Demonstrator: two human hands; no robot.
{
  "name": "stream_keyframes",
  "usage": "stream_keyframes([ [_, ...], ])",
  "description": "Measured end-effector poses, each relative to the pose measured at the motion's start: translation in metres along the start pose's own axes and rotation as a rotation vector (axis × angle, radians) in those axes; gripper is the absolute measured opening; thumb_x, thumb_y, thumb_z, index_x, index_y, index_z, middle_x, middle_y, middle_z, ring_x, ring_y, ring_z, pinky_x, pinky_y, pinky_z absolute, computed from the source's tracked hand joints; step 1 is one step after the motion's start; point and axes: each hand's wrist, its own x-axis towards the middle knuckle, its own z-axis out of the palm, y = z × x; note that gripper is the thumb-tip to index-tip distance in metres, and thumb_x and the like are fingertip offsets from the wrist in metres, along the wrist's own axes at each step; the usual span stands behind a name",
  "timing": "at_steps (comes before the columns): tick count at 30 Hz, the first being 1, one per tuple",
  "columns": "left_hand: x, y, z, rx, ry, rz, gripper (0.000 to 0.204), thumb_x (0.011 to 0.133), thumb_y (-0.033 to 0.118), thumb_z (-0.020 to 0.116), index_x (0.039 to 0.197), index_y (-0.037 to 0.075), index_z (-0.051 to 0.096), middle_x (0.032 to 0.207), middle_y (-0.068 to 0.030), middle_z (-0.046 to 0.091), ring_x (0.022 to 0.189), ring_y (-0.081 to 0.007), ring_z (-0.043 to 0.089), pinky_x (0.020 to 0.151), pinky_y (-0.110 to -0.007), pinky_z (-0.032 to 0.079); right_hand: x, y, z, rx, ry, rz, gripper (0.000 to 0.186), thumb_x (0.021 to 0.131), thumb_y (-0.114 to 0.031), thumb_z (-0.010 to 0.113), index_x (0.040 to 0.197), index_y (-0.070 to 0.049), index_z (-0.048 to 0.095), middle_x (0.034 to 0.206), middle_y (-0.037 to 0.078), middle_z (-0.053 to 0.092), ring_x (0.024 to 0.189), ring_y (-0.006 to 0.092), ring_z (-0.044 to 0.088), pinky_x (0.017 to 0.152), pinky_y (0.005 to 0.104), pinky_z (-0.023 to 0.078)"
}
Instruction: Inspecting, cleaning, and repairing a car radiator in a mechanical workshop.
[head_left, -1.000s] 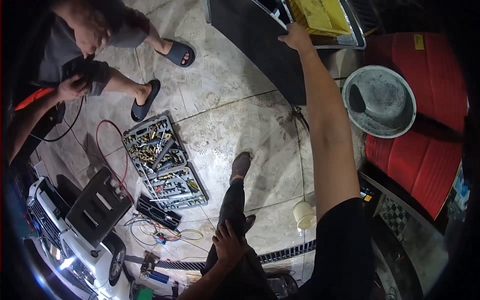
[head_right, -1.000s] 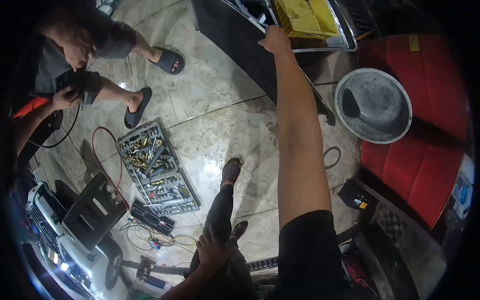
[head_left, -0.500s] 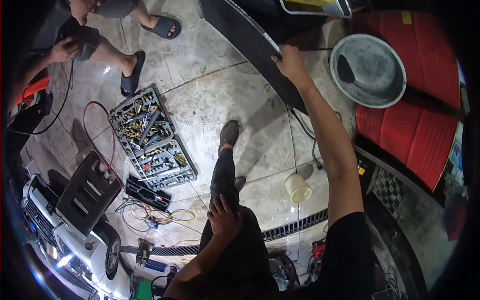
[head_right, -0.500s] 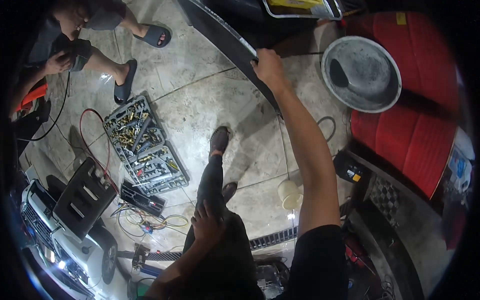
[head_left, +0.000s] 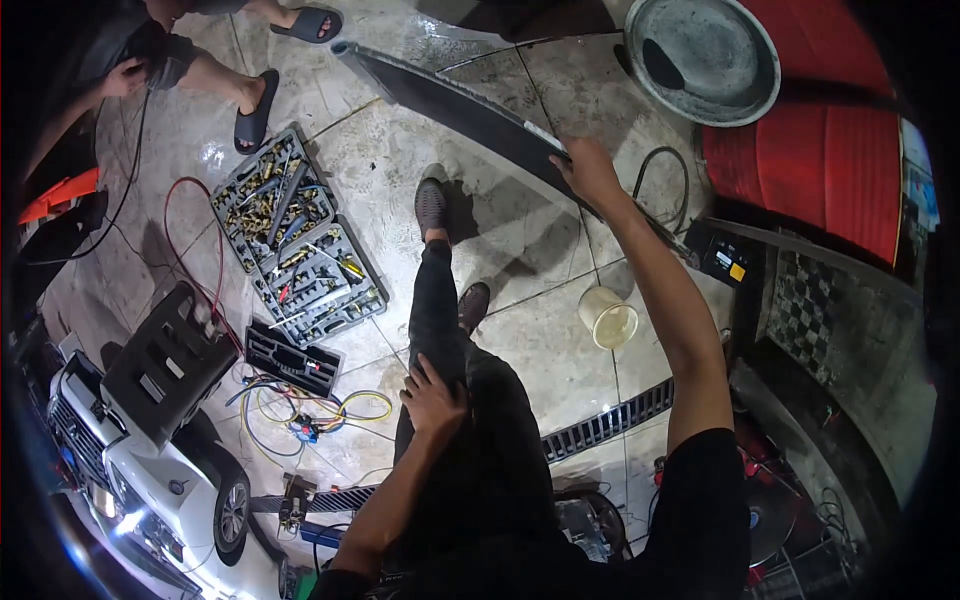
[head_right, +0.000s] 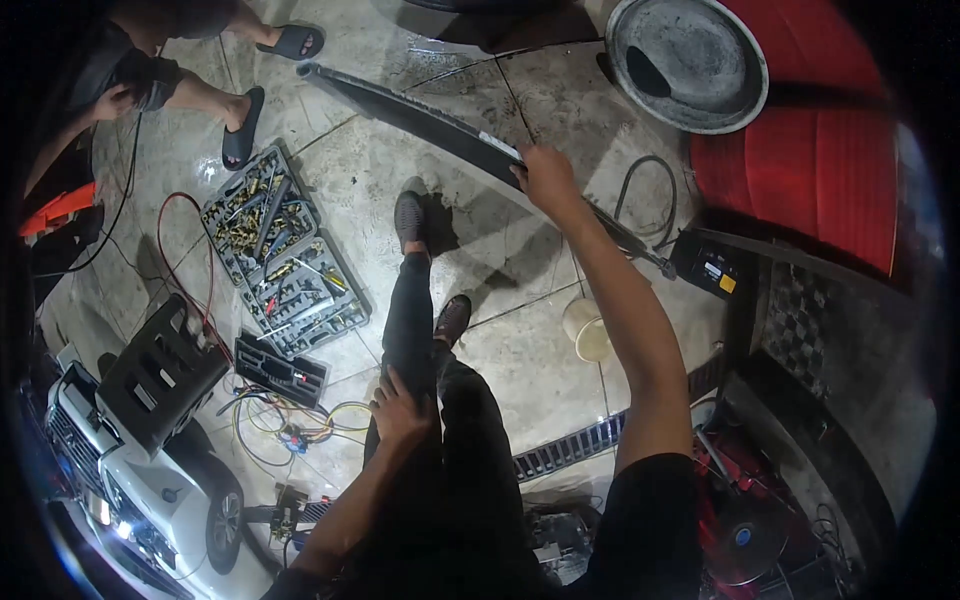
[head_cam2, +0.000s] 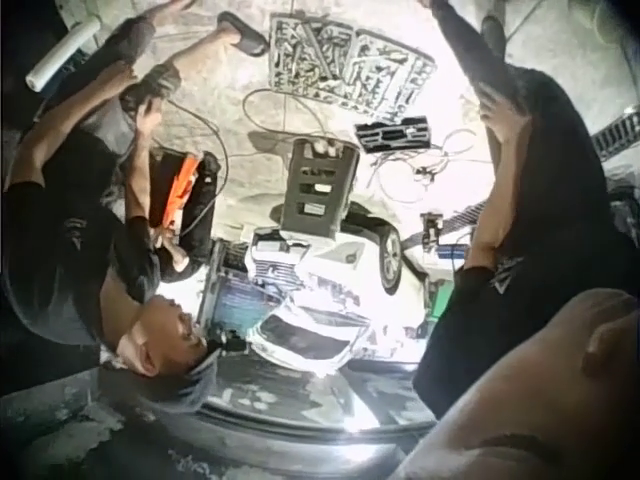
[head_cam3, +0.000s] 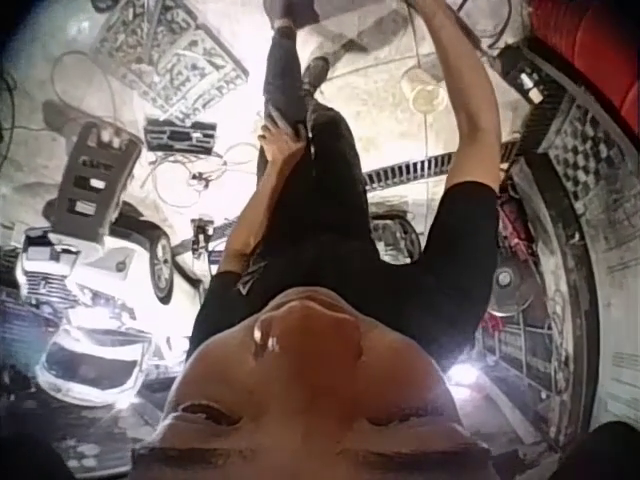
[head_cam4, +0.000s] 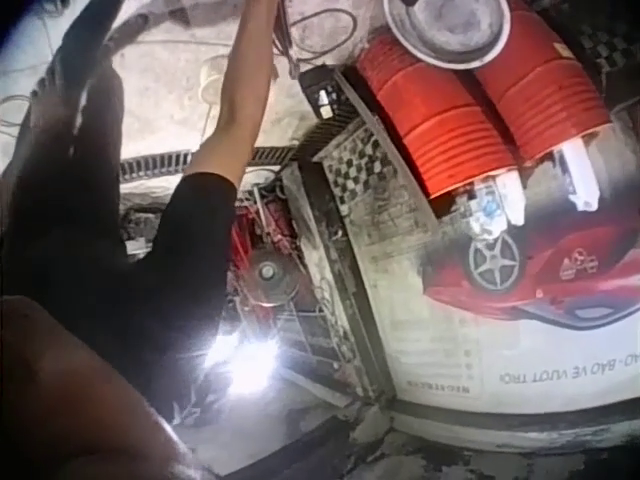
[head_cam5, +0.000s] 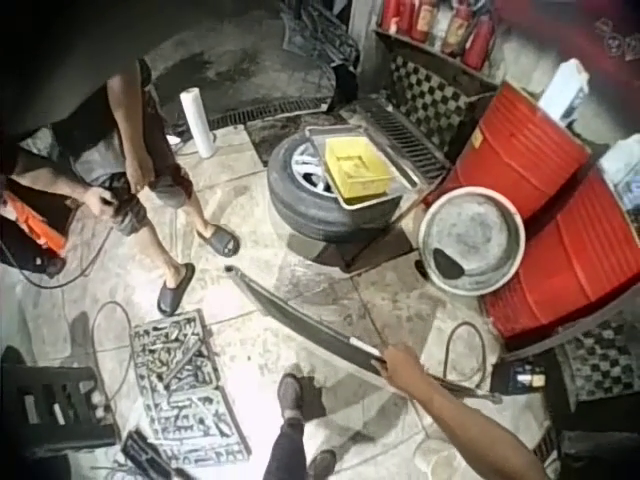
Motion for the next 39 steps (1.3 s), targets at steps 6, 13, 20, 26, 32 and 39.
stream_keyframes([
  [6,-0.037,-0.044,0.035,-0.038,0.030,-0.028,0.085,0.085,0.042,0.053,0.142,-0.009,0.017,0.132,-0.0284,0.042,0.113,-0.0398,0.048,0.091,-0.050,0.043,-0.079,-0.016,0.016,0.099,-0.010,-0.055,0.013,0.080,-0.014,0.065,0.089,-0.006,0.060,0.077,0.019,0.062,0.076,0.0395,0.060,0.067,0.0494,0.046],
  [13,-0.060,-0.073,0.070,-0.056,0.033,-0.045,0.085,0.083,0.042,0.053,0.143,-0.006,0.017,0.124,-0.0281,0.047,0.109,-0.0406,0.051,0.086,-0.052,0.046,-0.119,-0.037,0.054,0.143,-0.068,-0.094,0.011,0.082,-0.013,0.061,0.089,-0.005,0.059,0.074,0.019,0.062,0.072,0.0394,0.060,0.065,0.0486,0.046],
  [20,-0.066,-0.093,0.083,-0.153,0.023,-0.105,0.081,0.082,0.040,0.054,0.140,-0.007,0.021,0.126,-0.0282,0.046,0.109,-0.0413,0.051,0.086,-0.052,0.047,-0.142,-0.059,0.085,0.148,-0.143,-0.139,0.031,0.083,-0.011,0.058,0.113,-0.005,0.061,0.097,0.017,0.066,0.086,0.0359,0.062,0.077,0.0456,0.049],
  [26,-0.063,-0.092,0.090,-0.184,0.010,-0.111,0.082,0.083,0.041,0.054,0.141,-0.006,0.020,0.125,-0.0304,0.046,0.110,-0.0426,0.050,0.089,-0.054,0.045,-0.149,-0.065,0.102,0.164,-0.099,-0.187,0.036,0.078,-0.008,0.056,0.113,-0.005,0.062,0.103,0.016,0.065,0.090,0.0343,0.062,0.078,0.0449,0.050],
  [32,-0.067,-0.098,0.095,-0.201,0.047,-0.126,0.083,0.083,0.040,0.054,0.142,-0.005,0.018,0.131,-0.0338,0.040,0.113,-0.0452,0.048,0.094,-0.054,0.041,-0.145,-0.068,0.118,0.097,-0.134,-0.165,0.033,0.080,-0.009,0.053,0.112,-0.005,0.061,0.098,0.016,0.066,0.085,0.0338,0.063,0.074,0.0443,0.050],
  [39,-0.069,-0.111,0.073,-0.303,0.106,-0.049,0.079,0.084,0.036,0.055,0.140,-0.008,0.021,0.123,-0.0329,0.046,0.110,-0.0462,0.049,0.094,-0.050,0.041,-0.150,-0.060,0.130,0.143,-0.066,-0.162,0.031,0.079,-0.011,0.055,0.109,-0.006,0.062,0.084,0.016,0.065,0.078,0.0348,0.062,0.069,0.0449,0.048],
])
